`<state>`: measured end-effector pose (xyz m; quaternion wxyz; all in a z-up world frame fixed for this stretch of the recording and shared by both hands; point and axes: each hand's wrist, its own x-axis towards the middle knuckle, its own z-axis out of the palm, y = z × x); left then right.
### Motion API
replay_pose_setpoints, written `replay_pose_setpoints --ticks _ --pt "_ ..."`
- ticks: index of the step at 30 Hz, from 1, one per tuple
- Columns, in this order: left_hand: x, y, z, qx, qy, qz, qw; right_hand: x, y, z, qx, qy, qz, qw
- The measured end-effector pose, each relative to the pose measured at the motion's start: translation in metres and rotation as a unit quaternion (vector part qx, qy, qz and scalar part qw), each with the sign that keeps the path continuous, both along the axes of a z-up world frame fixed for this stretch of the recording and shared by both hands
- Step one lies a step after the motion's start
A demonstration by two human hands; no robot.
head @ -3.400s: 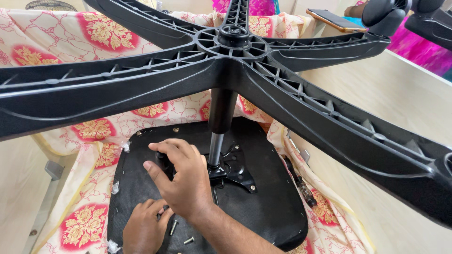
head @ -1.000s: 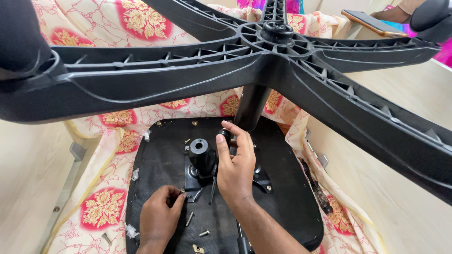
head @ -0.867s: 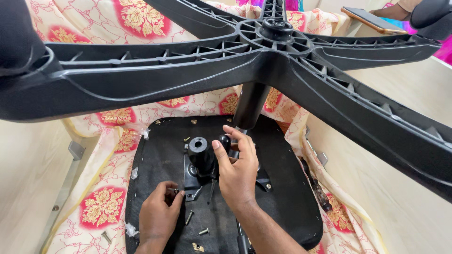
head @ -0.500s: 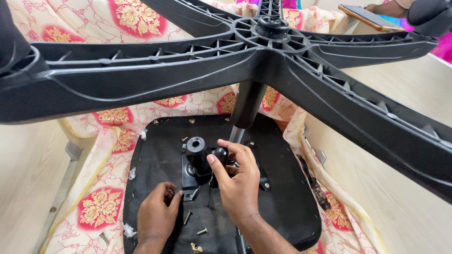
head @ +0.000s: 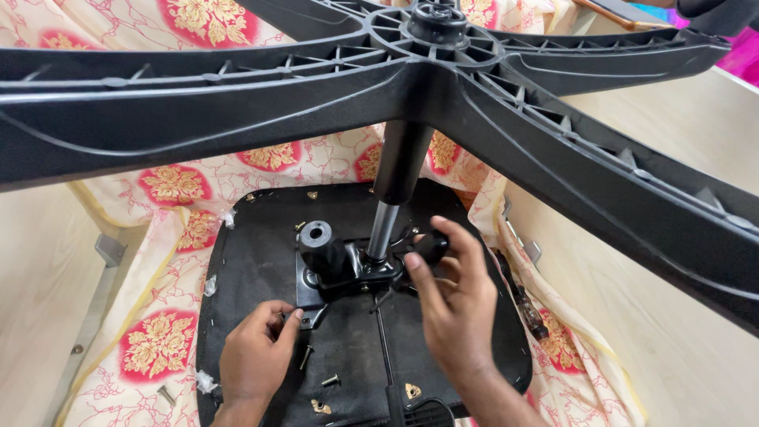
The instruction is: The person uses a screwdriver to tighten screws on the underside of an office chair seat, securing the seat to the chair's base and gas lift. The person works on multiple screw locations around the central mounting plate.
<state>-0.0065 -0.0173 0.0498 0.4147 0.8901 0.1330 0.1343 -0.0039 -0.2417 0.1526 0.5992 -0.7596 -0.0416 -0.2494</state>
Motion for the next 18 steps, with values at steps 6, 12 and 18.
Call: replay_pose_setpoints --ticks 6,12,18 --pt "0.001 -0.037 0.011 0.048 -0.177 -0.052 0.982 -0.003 -0.046 -0.006 0.084 -0.038 -0.066 0.994" --pt "0.009 -0.088 0.029 0.088 -0.258 -0.266 0.925 -0.003 -0.067 -0.015 -0.087 -0.066 -0.133 0.985" --pt "0.019 -0.116 0.033 0.194 -0.065 -0.379 0.902 -0.01 -0.062 -0.025 -0.099 -0.018 -0.16 0.982"
